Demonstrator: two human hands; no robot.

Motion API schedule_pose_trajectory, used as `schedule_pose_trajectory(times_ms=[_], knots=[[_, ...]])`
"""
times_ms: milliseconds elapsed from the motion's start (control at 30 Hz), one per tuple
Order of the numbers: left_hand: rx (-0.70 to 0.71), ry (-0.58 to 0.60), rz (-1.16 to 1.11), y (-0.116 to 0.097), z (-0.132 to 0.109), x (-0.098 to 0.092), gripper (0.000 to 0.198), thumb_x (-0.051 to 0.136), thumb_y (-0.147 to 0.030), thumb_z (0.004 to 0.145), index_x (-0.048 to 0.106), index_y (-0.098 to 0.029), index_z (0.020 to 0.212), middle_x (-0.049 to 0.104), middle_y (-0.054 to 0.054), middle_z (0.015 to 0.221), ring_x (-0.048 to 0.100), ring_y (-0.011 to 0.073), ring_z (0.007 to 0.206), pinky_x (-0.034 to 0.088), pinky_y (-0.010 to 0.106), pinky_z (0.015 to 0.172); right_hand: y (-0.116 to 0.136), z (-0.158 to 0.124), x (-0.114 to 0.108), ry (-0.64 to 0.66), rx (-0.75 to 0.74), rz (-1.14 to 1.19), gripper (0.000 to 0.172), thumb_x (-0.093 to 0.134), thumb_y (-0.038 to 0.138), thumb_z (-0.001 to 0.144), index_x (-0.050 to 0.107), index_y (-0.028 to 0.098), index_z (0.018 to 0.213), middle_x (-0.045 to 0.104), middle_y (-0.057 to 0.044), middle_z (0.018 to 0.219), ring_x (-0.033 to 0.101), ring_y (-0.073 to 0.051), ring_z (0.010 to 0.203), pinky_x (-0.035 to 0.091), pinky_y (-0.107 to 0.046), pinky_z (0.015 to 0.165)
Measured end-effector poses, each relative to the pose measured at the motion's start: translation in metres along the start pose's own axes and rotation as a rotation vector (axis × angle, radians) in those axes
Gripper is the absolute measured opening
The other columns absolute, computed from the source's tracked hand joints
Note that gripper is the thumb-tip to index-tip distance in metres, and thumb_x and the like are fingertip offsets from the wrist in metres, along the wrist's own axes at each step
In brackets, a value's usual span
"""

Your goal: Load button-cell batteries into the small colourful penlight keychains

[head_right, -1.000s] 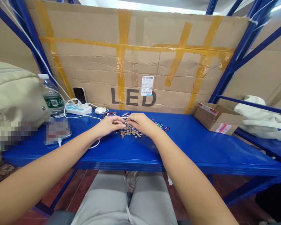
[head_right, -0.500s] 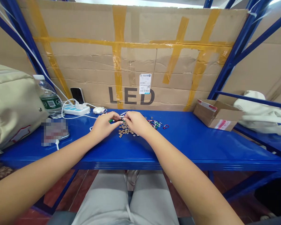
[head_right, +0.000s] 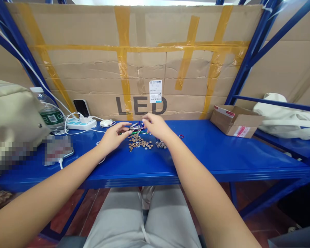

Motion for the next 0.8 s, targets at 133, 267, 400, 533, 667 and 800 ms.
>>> schedule_pose_trajectory(times_ms=[133,267,400,533,667,800], knots=[[-0.031,0.011,-0.038,0.002,0.001,-0.005,0.030,0.063,-0.035,0.082,0.065,-0.017,0.105,0.072,0.008,0.101,0.067,0.0199,0.093,0.051,0.037,0.090,-0.032,0.007,-0.038,-0.115,0.078,-0.389,0.017,0.053,0.022,0.086,0.068,0.015,0.086,0.070,-0.010,0.085,0.063,-0.019,0.075,0.047,-0.032,0.068],[-0.049,-0.018,-0.055,-0.002,0.001,-0.009,0.027,0.065,-0.036,0.081,0.065,-0.017,0.099,0.073,0.007,0.098,0.067,0.0189,0.088,0.052,0.035,0.086,-0.057,0.005,-0.049,0.152,0.295,-0.579,0.008,0.065,0.023,0.076,0.071,0.018,0.076,0.072,-0.009,0.084,0.063,-0.020,0.070,0.045,-0.030,0.060],[-0.050,-0.036,-0.044,-0.004,0.000,-0.011,0.028,0.064,-0.038,0.082,0.065,-0.017,0.100,0.072,0.007,0.096,0.067,0.0195,0.088,0.051,0.036,0.086,-0.056,0.001,-0.043,0.293,0.357,-0.663,0.009,0.066,0.024,0.076,0.073,0.019,0.079,0.073,-0.007,0.085,0.063,-0.017,0.067,0.044,-0.026,0.055],[-0.055,-0.027,-0.039,-0.002,0.000,-0.010,0.030,0.064,-0.039,0.082,0.065,-0.017,0.102,0.072,0.007,0.096,0.066,0.0197,0.089,0.051,0.036,0.086,-0.056,0.004,-0.037,0.309,0.418,-0.761,0.018,0.065,0.028,0.077,0.075,0.018,0.088,0.072,-0.010,0.085,0.066,-0.020,0.074,0.047,-0.027,0.061],[-0.053,-0.027,-0.024,-0.001,0.001,-0.010,0.030,0.064,-0.039,0.082,0.066,-0.017,0.102,0.072,0.007,0.095,0.066,0.0198,0.088,0.051,0.036,0.086,-0.064,0.008,-0.033,0.306,0.494,-0.828,0.032,0.063,0.037,0.078,0.074,0.016,0.100,0.071,-0.013,0.087,0.067,-0.024,0.084,0.049,-0.031,0.069],[-0.057,-0.030,-0.026,-0.002,0.001,-0.011,0.030,0.064,-0.039,0.082,0.066,-0.017,0.102,0.072,0.007,0.095,0.066,0.0198,0.088,0.051,0.035,0.085,-0.068,0.011,-0.028,0.297,0.487,-0.838,0.035,0.063,0.038,0.078,0.074,0.015,0.101,0.071,-0.015,0.090,0.067,-0.027,0.087,0.049,-0.033,0.072]])
Point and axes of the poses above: each hand's wrist, its own z-axis towards the middle knuckle, its own x-axis out of the palm, y = z × x, the point moved 2 cm from there along z, towards the middle knuckle
